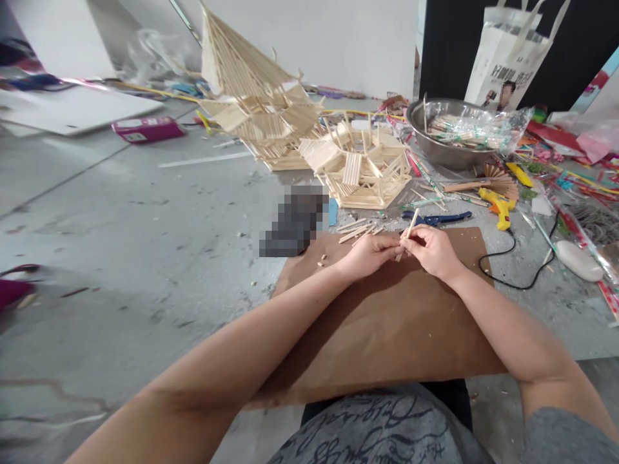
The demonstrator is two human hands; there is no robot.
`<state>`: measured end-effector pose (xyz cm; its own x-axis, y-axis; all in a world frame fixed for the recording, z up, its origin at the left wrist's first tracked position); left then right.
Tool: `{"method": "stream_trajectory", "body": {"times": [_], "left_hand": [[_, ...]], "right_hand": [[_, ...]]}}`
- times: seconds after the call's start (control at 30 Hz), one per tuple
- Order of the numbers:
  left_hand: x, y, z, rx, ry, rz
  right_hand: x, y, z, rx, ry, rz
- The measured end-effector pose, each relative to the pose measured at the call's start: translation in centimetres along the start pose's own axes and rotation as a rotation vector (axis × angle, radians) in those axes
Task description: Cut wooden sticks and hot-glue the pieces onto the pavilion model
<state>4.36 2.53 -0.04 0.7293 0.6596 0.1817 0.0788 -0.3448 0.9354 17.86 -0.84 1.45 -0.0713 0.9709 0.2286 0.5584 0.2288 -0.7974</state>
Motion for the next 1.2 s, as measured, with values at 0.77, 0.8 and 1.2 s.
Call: {"method": "stream_trajectory", "body": {"times": [0.77, 0.8, 1.2], "left_hand": [[0.5, -0.3, -2.3, -0.435, 0.288, -0.218], [0.5, -0.3, -2.3, -0.435, 0.298, -0.213], [0.3, -0.5, -2.6, -0.55, 0.469, -0.173]], "right_hand": [[0.3, 1.5, -2.7, -1.204, -0.187, 0.149], [0.2, 1.5, -2.6, -1.236, -0.208, 0.168], [0.7, 1.9, -4.1, -1.048, 0.011, 0.326]]}}
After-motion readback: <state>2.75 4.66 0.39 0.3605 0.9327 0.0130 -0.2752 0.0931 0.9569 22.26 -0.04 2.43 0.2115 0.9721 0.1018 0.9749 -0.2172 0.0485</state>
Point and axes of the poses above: each hand's wrist, its own x-axis towards the middle knuckle, its own z-axis out of the palm, y = z × x, the point moved 3 cm from there along x, towards the middle knuckle, and after that the axes turned 10 degrees about -x, right-handed, at the moved point
